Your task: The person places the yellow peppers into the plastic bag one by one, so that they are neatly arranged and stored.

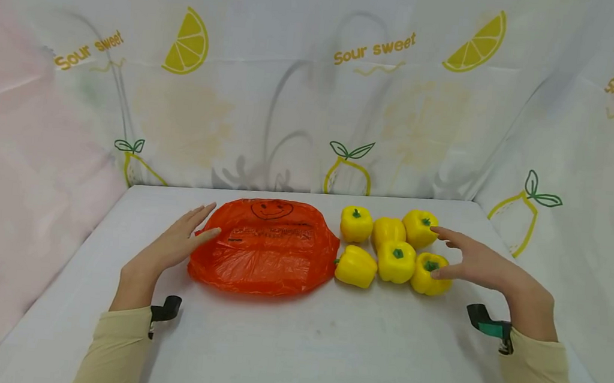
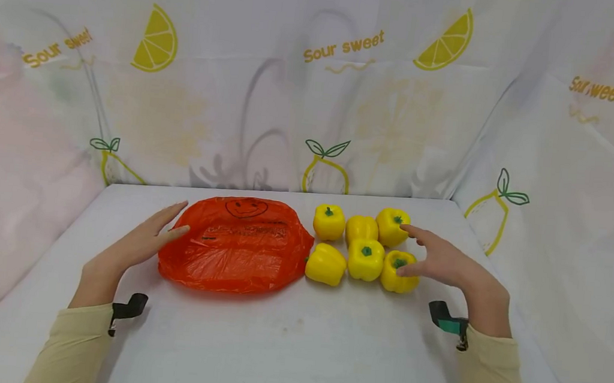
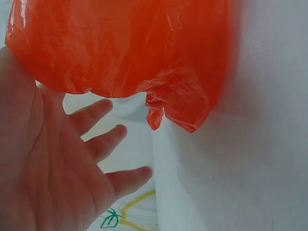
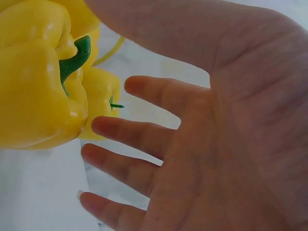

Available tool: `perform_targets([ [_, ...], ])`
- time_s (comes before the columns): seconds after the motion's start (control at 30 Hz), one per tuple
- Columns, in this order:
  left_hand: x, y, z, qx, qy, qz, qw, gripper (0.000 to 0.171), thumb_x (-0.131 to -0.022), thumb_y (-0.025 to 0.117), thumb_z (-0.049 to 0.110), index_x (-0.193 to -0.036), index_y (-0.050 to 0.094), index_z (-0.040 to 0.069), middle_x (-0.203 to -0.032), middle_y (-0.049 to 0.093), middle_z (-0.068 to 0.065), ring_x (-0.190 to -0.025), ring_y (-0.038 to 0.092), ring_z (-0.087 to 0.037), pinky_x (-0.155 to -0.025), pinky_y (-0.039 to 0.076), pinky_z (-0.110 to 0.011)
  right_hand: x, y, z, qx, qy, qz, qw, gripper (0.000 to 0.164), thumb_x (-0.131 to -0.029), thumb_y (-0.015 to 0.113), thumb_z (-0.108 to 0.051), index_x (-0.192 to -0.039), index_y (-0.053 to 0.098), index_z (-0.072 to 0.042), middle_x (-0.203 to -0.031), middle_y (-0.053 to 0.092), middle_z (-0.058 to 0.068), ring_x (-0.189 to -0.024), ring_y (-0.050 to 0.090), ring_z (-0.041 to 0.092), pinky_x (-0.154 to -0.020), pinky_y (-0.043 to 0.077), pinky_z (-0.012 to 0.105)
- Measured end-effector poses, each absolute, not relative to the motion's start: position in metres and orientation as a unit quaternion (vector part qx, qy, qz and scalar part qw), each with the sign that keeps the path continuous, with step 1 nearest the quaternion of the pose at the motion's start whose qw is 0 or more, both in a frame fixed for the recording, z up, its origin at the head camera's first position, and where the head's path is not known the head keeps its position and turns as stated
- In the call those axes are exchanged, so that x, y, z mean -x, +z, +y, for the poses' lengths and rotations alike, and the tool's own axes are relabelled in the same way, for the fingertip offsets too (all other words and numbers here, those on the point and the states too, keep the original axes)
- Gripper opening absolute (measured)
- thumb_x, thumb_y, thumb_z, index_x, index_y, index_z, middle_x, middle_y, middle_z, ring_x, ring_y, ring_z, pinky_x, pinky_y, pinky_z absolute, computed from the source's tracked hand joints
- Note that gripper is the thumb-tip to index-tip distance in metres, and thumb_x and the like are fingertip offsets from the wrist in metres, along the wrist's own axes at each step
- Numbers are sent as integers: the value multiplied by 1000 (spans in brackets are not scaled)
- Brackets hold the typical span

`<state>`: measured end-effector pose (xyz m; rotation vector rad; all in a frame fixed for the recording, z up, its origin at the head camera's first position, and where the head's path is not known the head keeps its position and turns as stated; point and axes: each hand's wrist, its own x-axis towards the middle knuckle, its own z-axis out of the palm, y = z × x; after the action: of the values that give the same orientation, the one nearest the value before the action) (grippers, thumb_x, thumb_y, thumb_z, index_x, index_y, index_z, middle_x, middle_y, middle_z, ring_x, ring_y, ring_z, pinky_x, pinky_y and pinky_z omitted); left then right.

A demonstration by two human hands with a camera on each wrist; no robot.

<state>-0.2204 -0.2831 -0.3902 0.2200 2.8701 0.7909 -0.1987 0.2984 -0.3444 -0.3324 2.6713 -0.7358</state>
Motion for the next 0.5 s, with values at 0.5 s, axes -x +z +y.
perform_targets([
  [0.5, 221, -395, -281, -97, 289, 949, 84, 79, -97, 52, 57, -159, 8, 38, -166, 19, -13, -150, 21, -45, -113, 24, -73, 199, -352, 296, 153, -249, 932, 213, 89, -81, 79, -35, -150, 35, -1, -148, 43, 31, -128, 45, 48, -102, 42, 67],
])
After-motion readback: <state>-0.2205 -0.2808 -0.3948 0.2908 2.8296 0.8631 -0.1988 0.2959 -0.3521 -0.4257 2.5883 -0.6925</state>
